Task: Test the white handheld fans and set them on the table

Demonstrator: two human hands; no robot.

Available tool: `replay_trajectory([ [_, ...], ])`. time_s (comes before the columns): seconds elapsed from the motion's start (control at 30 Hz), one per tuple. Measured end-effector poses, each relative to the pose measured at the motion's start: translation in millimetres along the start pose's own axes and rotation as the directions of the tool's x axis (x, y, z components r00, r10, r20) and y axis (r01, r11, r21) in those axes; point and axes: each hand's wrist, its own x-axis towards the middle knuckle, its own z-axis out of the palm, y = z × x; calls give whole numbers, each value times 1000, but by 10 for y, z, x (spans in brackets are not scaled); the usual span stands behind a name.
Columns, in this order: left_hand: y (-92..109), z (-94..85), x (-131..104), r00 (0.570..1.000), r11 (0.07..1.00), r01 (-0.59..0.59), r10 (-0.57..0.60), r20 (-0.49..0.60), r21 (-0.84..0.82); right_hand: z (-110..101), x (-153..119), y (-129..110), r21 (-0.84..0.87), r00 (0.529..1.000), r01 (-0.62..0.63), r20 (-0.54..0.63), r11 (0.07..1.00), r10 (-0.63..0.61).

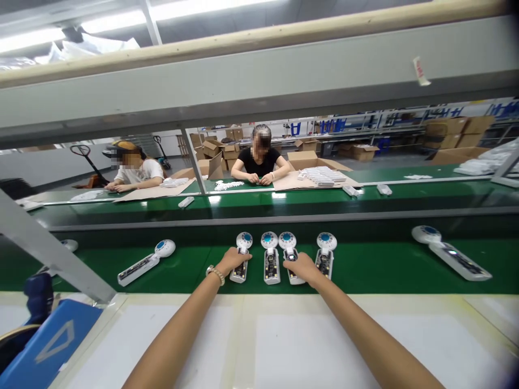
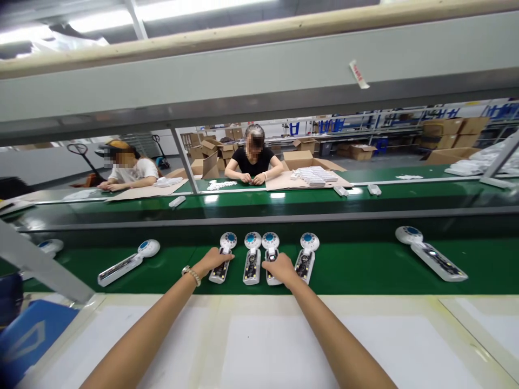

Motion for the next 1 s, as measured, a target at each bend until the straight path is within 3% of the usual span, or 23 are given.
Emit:
replay_trajectory([
  [0.13,110,78,-170,979,973,54,-8,203,-223,28,-285,123,284,989,-11,144,959,-31],
  [0.2,191,138,-352,959,932,78,27,283,-353,-25,-370,239,473,985,1,150,881,-82],
  [0.27,248,210,-548,927,845,121,92,364,-520,-137,-398,379,601,988,65,75,797,-136],
  [0.37,222,361,-777,856,709,219,189,481,-670,-359,-385,594,578,979,198,-162,792,-127],
  [0.43,124,486,-856,815,688,260,221,536,-678,-492,-384,713,561,955,243,-283,791,-92],
  [0.5,1,604,-885,792,703,272,225,568,-657,-585,-400,795,594,951,244,-301,767,-69],
  [0.67,-166,717,-891,782,744,240,233,579,-623,-647,-442,858,659,977,175,-206,732,-49],
  [1.0,-161,695,-903,740,789,189,276,613,-584,-538,-566,857,659,994,29,64,751,-94],
])
